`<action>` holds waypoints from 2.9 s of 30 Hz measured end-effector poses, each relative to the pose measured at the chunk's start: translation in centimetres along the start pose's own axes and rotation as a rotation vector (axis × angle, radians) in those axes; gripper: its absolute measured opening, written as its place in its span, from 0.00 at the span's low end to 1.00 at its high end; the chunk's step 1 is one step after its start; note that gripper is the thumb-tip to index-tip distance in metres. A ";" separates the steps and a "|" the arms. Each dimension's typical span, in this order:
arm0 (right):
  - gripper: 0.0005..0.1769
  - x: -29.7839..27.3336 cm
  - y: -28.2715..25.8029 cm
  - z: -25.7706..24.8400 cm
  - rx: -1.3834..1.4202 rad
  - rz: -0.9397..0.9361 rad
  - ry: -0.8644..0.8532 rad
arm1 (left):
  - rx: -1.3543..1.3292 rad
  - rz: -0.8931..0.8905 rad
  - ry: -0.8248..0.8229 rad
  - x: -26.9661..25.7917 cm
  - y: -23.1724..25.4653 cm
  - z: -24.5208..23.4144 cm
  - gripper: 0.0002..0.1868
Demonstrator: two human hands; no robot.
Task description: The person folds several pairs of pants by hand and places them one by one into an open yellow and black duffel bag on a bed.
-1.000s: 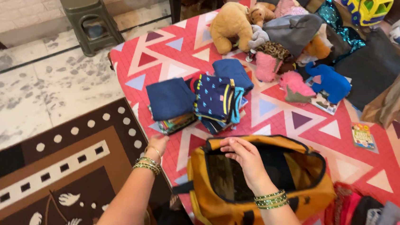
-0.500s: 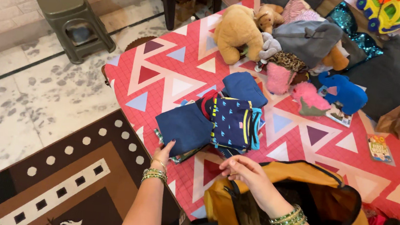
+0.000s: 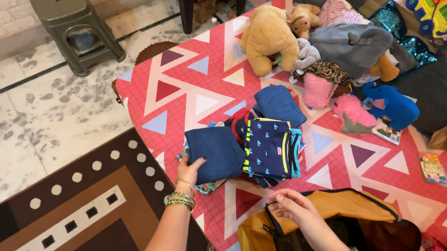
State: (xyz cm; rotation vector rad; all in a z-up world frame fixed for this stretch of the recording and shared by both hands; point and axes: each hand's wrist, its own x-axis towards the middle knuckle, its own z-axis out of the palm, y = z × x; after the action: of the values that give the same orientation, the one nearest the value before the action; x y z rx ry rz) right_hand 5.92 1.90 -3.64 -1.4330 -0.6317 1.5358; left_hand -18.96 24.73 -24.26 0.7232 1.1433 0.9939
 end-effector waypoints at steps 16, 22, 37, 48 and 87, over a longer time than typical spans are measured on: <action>0.55 -8.5 -6.5 1.4 -0.942 -0.766 0.361 | 0.325 0.114 -0.884 -15.9 14.5 9.1 0.13; 0.69 -13.8 -7.2 -4.1 -0.713 -0.611 0.116 | 0.310 -0.049 -1.263 -24.0 14.4 13.4 0.15; 0.36 -15.6 4.4 -17.5 -0.212 -0.447 0.431 | 0.976 0.694 -0.207 -30.9 -2.2 15.9 0.17; 0.32 -12.4 13.4 -11.4 -0.867 -0.736 0.449 | 1.430 0.053 0.075 -34.5 -8.3 13.5 0.43; 0.33 1.8 28.7 -10.5 -0.064 -0.115 0.240 | 1.490 -0.284 -0.231 -34.0 -4.3 14.1 0.69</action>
State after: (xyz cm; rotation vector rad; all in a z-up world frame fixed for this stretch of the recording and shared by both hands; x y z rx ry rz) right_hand 8.39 -11.78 -30.94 -1.5720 -0.6105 1.2415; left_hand -7.59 -7.81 -10.69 1.6948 1.6214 -0.3676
